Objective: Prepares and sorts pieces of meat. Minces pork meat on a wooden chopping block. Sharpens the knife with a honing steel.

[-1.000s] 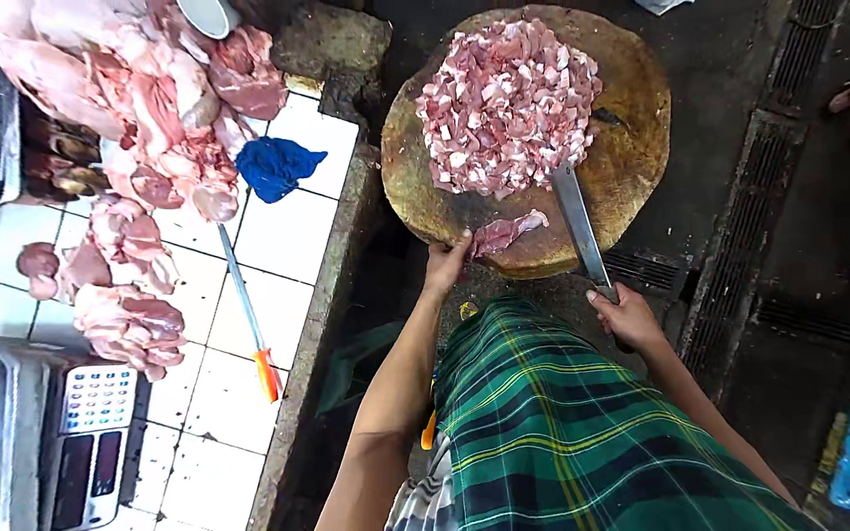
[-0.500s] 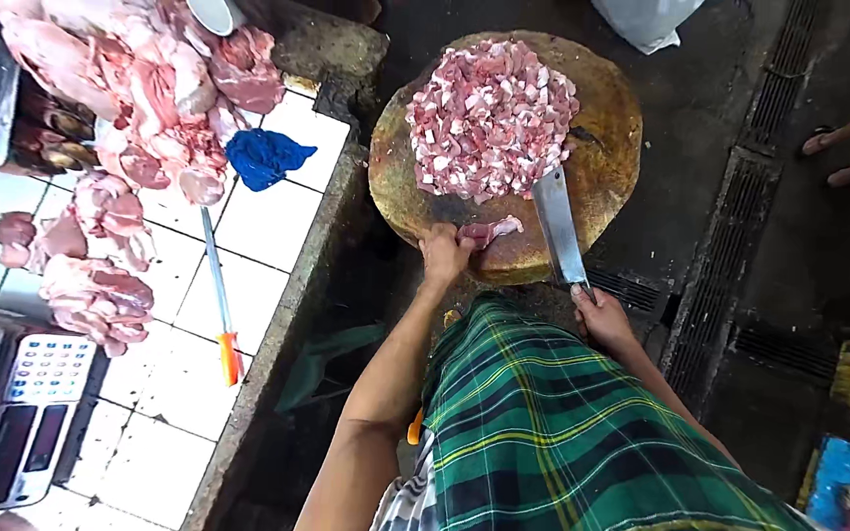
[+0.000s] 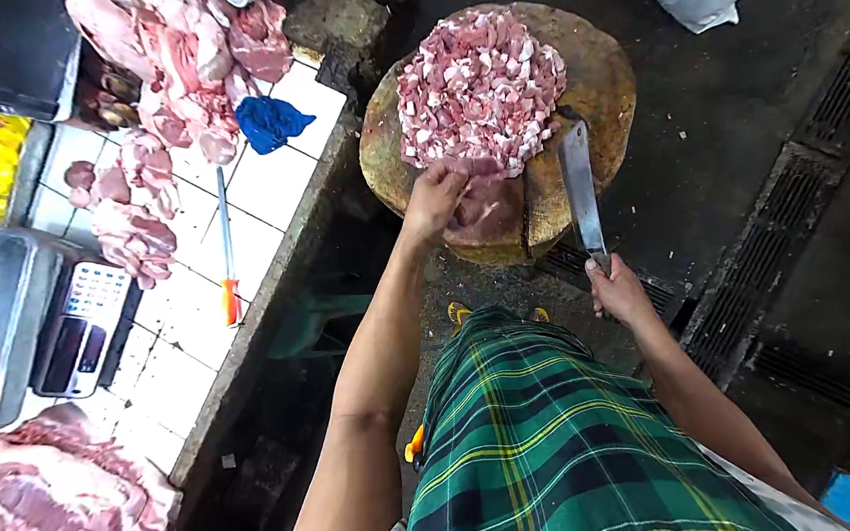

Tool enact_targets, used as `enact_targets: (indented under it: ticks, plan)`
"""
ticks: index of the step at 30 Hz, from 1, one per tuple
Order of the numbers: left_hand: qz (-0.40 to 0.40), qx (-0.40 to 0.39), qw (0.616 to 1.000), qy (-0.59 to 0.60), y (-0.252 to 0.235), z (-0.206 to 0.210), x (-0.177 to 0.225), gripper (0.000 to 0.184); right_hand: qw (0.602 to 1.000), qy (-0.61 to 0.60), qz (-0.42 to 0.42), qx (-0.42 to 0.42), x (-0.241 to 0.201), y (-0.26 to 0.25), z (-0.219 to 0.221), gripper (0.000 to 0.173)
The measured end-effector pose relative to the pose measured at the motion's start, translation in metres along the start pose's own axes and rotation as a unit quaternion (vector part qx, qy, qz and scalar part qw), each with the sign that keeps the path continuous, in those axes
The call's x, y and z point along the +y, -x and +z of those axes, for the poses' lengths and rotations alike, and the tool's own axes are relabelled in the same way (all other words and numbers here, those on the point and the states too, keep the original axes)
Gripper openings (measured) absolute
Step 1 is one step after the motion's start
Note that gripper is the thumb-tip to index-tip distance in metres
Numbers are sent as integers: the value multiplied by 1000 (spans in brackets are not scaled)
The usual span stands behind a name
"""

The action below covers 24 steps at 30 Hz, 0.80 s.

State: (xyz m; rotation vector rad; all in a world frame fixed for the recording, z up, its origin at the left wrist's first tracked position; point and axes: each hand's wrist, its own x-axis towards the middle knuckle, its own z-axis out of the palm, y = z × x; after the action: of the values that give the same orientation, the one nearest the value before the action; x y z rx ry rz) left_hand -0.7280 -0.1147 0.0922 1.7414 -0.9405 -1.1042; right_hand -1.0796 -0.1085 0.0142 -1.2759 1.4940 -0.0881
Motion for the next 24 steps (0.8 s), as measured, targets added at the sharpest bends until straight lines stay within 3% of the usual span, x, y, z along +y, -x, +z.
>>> enact_targets:
  ticks: [4,7,11,16,18,21,22,24]
  plan:
    - [-122,-22,991,-54,28,-14,-58,31,998,45,-2,38,5,11,4,71]
    - [-189,-9,979,-71,39,-26,-95,34,990,125,-58,33,-4,28,10,68]
    - [-209,-12,976,-63,40,-41,-98,33,964,182,-183,68,-42,54,27,53]
    - [-236,-38,968,-78,33,-49,-100,33,902,183,-361,151,-73,54,54,52]
    - [-240,-33,968,-63,31,-51,-108,32,912,214,-327,125,-68,40,61,52]
    - [-234,-23,970,-67,32,-51,-113,38,952,284,-113,5,-68,21,54,64]
    - [-233,-21,970,-69,32,-51,-114,40,956,284,-77,-7,-72,19,49,67]
    - [-222,-16,972,-69,34,-52,-116,41,959,273,-71,18,-82,29,41,66]
